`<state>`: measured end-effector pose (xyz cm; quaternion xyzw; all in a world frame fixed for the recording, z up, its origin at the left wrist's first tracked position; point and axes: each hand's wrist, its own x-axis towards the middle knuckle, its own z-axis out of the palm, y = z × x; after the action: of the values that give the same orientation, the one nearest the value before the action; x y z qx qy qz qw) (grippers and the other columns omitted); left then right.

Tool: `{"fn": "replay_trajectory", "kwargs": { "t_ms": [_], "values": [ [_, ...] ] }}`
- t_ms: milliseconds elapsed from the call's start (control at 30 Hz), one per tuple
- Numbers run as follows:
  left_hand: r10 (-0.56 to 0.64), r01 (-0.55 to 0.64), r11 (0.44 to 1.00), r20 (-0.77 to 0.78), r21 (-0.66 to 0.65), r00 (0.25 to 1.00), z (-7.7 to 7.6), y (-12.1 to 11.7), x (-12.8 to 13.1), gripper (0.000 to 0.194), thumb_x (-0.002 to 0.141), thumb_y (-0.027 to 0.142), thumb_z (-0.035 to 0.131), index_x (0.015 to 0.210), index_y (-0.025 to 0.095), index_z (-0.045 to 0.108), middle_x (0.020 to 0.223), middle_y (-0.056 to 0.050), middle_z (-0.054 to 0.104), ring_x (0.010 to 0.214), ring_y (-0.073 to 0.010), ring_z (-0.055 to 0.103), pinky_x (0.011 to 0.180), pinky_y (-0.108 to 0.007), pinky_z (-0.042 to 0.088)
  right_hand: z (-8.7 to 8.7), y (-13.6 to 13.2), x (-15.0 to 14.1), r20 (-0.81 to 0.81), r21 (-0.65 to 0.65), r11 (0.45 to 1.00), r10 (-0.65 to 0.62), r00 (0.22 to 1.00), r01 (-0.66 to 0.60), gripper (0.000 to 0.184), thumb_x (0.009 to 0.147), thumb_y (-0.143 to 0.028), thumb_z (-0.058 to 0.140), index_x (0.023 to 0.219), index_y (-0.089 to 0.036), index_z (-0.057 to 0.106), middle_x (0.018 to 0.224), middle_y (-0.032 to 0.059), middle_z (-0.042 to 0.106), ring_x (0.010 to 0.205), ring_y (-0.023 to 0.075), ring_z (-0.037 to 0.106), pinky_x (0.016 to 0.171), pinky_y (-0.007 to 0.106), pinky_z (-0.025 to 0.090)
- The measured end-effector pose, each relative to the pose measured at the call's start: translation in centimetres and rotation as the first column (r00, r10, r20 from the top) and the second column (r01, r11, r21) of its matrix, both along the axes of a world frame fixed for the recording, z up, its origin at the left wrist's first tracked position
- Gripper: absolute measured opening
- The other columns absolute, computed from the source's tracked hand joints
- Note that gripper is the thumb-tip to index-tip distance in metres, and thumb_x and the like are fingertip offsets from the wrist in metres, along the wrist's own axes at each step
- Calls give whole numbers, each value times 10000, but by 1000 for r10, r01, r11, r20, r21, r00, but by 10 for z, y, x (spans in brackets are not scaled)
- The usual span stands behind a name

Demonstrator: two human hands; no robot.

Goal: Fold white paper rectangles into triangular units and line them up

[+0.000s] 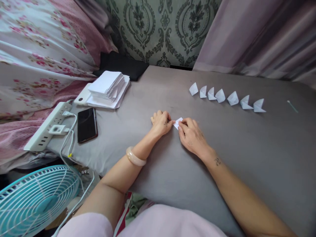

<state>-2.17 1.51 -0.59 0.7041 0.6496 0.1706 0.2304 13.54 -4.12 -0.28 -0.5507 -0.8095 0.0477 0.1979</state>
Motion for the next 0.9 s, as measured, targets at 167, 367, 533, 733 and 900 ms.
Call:
{"fn": "replay_trajectory", "kwargs": {
  "t_ms": [167, 367, 533, 733, 900],
  "values": [
    [-28, 27, 999, 9, 39, 1000, -1, -4, -3, 216, 820, 420, 624, 898, 218, 613, 997, -97, 545, 1013, -293, 471, 865, -423, 337, 2, -5, 1, 30, 14, 1000, -8, 1000, 8, 368, 964, -243, 341, 1149, -161, 648, 1099, 143, 601, 984, 271, 523, 835, 412, 457],
    [-124, 122, 989, 21, 88, 992, -3, -5, -1, 152, 863, 345, 566, 919, 219, 630, 1003, -84, 590, 1004, -266, 480, 874, -416, 328, 8, -10, -2, 117, 15, 998, -65, 991, 63, 364, 959, -258, 357, 1122, -150, 664, 1078, 152, 623, 954, 279, 539, 742, 408, 454],
    [-130, 128, 991, 46, 50, 990, -1, -1, 6, 226, 825, 424, 615, 872, 208, 663, 974, -91, 589, 1022, -283, 487, 881, -420, 340, 1, -2, 5, -13, 31, 997, -65, 998, 65, 315, 937, -255, 404, 988, -176, 704, 1046, 130, 642, 940, 261, 571, 798, 416, 476],
    [-152, 150, 988, 136, 25, 979, 7, -1, 6, 159, 786, 350, 668, 808, 193, 674, 944, -68, 621, 982, -248, 522, 902, -422, 350, -24, 21, 21, -492, -34, 984, -167, 854, 173, 310, 823, -274, 563, 1105, -178, 652, 1067, 119, 658, 942, 226, 624, 837, 403, 512],
    [-238, 257, 966, 479, 26, 845, 4, 1, 5, 207, 774, 367, 668, 746, 162, 655, 682, -1, 595, 666, -131, 510, 705, -288, 393, -22, 24, 21, -672, -237, 969, -211, 710, 63, 410, 789, -356, 645, 1168, -202, 618, 1031, 94, 708, 914, 215, 650, 848, 418, 503]
  ]
}}
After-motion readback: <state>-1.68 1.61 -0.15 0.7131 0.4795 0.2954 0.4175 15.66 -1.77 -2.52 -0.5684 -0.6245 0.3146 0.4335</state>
